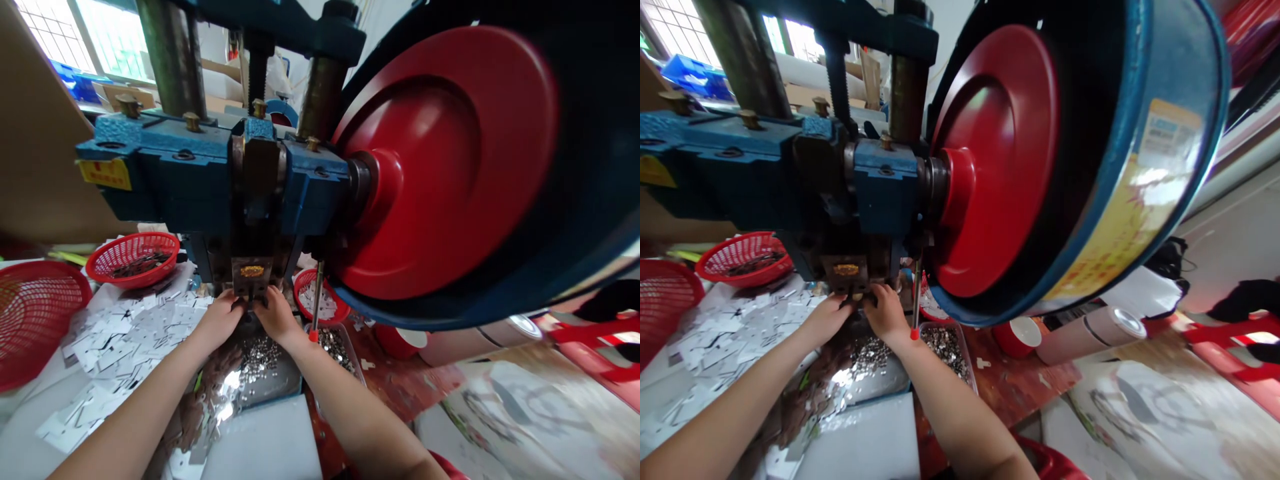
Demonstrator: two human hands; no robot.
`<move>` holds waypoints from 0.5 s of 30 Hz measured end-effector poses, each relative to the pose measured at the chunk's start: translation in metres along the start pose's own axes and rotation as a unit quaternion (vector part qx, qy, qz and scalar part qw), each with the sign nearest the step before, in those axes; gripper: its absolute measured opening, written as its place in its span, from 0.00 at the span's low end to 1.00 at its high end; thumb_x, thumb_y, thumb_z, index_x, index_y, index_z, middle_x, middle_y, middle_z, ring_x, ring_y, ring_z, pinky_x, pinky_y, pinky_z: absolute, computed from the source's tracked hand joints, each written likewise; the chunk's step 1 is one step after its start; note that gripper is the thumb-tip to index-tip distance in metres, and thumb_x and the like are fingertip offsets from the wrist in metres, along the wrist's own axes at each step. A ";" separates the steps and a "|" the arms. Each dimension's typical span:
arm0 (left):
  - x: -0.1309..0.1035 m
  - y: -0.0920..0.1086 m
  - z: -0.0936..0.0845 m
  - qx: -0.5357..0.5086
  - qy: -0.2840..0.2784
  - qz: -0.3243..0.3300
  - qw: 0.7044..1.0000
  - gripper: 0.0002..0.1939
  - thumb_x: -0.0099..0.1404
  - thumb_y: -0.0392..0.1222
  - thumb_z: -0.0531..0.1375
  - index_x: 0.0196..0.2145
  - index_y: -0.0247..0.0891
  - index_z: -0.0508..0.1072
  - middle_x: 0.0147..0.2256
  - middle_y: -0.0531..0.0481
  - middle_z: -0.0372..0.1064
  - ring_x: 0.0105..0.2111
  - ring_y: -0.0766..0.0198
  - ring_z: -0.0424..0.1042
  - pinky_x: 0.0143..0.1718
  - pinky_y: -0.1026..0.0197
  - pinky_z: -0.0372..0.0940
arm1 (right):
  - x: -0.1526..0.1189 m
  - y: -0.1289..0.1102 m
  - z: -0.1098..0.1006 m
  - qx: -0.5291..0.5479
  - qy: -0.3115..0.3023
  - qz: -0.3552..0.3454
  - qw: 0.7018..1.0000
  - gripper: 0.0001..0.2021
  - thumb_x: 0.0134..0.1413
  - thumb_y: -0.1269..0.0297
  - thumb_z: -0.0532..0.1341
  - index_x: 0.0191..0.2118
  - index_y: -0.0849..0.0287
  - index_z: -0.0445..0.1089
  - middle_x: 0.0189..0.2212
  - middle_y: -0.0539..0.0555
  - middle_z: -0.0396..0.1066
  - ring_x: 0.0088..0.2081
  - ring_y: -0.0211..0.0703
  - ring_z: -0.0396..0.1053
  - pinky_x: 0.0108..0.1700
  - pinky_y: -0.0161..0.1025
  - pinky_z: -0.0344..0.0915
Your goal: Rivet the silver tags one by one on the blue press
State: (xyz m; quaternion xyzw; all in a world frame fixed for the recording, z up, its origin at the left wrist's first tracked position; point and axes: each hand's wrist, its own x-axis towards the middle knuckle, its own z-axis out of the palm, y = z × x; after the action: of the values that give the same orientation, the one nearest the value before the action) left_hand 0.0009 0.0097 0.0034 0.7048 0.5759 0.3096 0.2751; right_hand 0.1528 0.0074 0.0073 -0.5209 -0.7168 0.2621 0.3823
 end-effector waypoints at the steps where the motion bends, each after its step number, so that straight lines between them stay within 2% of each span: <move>1: 0.000 0.002 -0.002 0.001 0.001 0.005 1.000 0.16 0.59 0.43 0.50 0.39 0.38 0.74 0.41 0.47 0.74 0.43 0.54 0.71 0.48 0.54 0.64 | 0.000 -0.001 -0.001 0.000 -0.001 0.003 1.000 0.14 0.50 0.75 0.59 0.44 0.57 0.71 0.39 0.53 0.71 0.44 0.44 0.67 0.50 0.41 0.63; 5: -0.017 0.005 -0.023 0.016 0.051 0.014 0.998 0.19 0.60 0.48 0.52 0.44 0.37 0.72 0.47 0.44 0.70 0.51 0.52 0.65 0.55 0.52 0.57 | -0.011 -0.007 -0.011 0.001 0.042 0.004 0.999 0.12 0.52 0.71 0.59 0.44 0.59 0.71 0.42 0.55 0.70 0.45 0.44 0.67 0.49 0.40 0.64; 7: -0.035 0.005 -0.034 0.034 0.068 0.006 0.997 0.18 0.61 0.51 0.52 0.43 0.38 0.71 0.46 0.43 0.69 0.50 0.52 0.65 0.53 0.52 0.58 | -0.023 -0.008 -0.019 0.001 0.059 -0.006 0.998 0.10 0.53 0.70 0.59 0.43 0.58 0.71 0.40 0.55 0.71 0.43 0.43 0.68 0.48 0.40 0.64; 8: -0.045 0.004 -0.037 0.052 0.049 0.004 0.997 0.17 0.62 0.51 0.51 0.41 0.41 0.72 0.44 0.45 0.70 0.47 0.53 0.67 0.49 0.53 0.60 | -0.030 -0.008 -0.024 0.003 0.057 -0.012 0.998 0.09 0.54 0.70 0.58 0.41 0.57 0.72 0.38 0.54 0.72 0.42 0.43 0.69 0.47 0.40 0.64; 9: -0.056 0.004 -0.039 0.067 0.003 0.001 0.998 0.16 0.63 0.51 0.51 0.39 0.43 0.73 0.42 0.48 0.72 0.43 0.55 0.69 0.46 0.55 0.62 | -0.038 -0.007 -0.028 0.004 0.045 -0.014 0.999 0.09 0.54 0.70 0.57 0.39 0.57 0.73 0.36 0.53 0.72 0.40 0.42 0.69 0.46 0.39 0.64; 12: -0.082 0.004 -0.032 0.108 -0.105 0.003 0.989 0.14 0.62 0.51 0.53 0.37 0.46 0.75 0.37 0.50 0.72 0.37 0.56 0.70 0.41 0.56 0.62 | -0.058 0.000 -0.038 -0.003 -0.003 0.003 1.000 0.09 0.55 0.71 0.57 0.36 0.57 0.74 0.34 0.52 0.73 0.39 0.42 0.70 0.45 0.39 0.64; 15: -0.093 0.002 -0.020 0.145 -0.125 0.005 0.981 0.13 0.59 0.51 0.55 0.37 0.44 0.74 0.37 0.47 0.71 0.38 0.54 0.69 0.41 0.54 0.61 | -0.071 0.011 -0.042 -0.023 -0.011 0.025 0.999 0.09 0.55 0.72 0.56 0.37 0.57 0.74 0.35 0.52 0.73 0.40 0.41 0.69 0.46 0.39 0.64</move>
State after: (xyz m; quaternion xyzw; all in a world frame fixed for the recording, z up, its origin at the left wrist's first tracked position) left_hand -0.0265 -0.0811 0.0066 0.7730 0.5723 0.1334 0.2388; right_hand 0.2049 -0.0571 0.0034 -0.5446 -0.7134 0.2609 0.3556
